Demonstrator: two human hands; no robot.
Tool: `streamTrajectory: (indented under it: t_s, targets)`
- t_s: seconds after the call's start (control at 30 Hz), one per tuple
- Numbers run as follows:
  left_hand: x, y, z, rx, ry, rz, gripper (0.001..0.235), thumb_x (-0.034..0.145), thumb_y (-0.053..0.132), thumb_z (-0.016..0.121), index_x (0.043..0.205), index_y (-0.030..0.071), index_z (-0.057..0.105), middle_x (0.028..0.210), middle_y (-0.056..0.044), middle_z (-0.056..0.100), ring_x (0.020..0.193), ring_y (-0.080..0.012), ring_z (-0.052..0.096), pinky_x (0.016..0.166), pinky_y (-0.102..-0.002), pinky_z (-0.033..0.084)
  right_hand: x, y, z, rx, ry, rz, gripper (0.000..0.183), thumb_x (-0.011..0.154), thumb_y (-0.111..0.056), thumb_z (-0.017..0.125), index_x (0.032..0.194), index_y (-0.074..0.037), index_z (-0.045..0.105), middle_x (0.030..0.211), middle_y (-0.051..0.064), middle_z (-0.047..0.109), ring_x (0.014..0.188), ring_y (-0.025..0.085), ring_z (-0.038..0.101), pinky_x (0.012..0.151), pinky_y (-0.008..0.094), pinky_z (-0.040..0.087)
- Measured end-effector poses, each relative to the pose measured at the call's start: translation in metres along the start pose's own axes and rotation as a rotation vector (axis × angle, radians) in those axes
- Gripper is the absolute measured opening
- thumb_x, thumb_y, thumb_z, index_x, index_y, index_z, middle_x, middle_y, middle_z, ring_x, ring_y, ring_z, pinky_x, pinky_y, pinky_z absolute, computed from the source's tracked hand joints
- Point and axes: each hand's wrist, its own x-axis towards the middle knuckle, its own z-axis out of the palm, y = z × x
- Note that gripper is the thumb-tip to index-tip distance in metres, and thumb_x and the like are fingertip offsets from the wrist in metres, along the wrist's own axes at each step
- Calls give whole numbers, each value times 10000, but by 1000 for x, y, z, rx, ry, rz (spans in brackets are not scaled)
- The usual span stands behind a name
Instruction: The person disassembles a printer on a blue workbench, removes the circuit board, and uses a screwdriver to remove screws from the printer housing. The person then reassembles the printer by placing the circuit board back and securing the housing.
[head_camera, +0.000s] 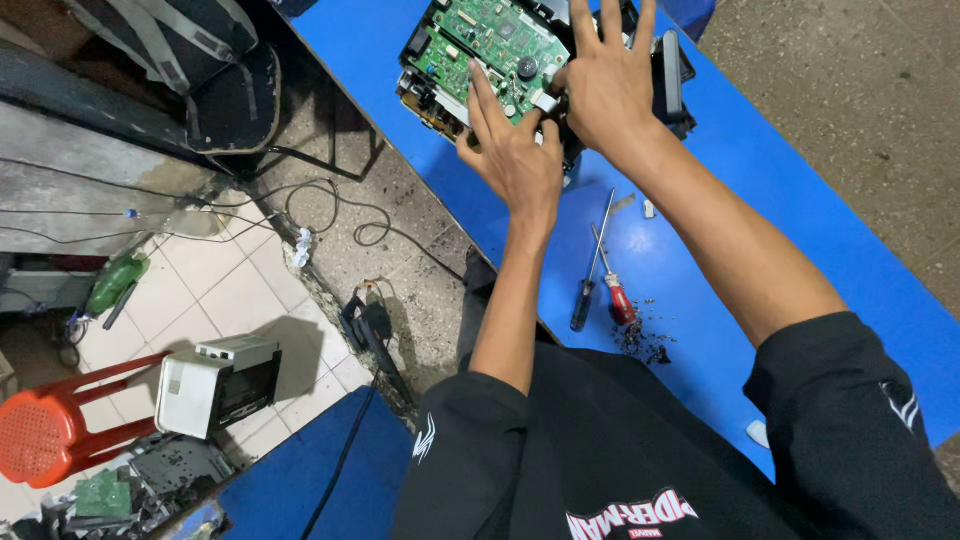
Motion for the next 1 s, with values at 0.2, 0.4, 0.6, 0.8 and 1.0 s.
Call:
streamTrajectory:
  t_s: [0.2,0.4,0.6,0.8,1.0]
  targets:
    - [4,4,-3,-10,18,-11,113,735,186,779,819,121,818,1679,-166,212,1568,-375,216,1193,-631,231,6,15,-4,41,-32,-145,199,737,-200,786,909,-278,845,1644,140,408,1519,405,316,1145,704,198]
    - [6,8,-2,70,-38,-22,122,748,206,777,838,136,820,1686,-150,231,1572,-335,244,1198,-649,237,6,13,-2,34,71,-219,95,796,-249,776,863,-252,842,1634,116,439,1497,360,354,1107,666,246]
    - [4,9,5,121,-18,-8,138,756,217,768,863,152,826,1677,-144,239,1565,-341,254,1198,-673,226,8,21,2,92,59,-268,101,797,-231,783,874,-254,844,1567,91,502,1438,307,425,1075,552,335]
    - [7,13,6,135,-35,-32,168,732,225,781,879,158,827,1676,-141,239,1567,-339,237,1199,-675,239,14,22,1,91,64,-270,148,739,-220,791,871,-262,844,1581,66,522,1419,287,436,1056,540,340]
    - [17,24,2,170,-119,-61,236,709,247,814,925,154,835,1663,-169,204,1551,-367,186,1157,-708,216,19,24,-5,11,161,-274,162,690,-266,804,840,-315,839,1580,52,510,1399,260,432,1026,572,330]
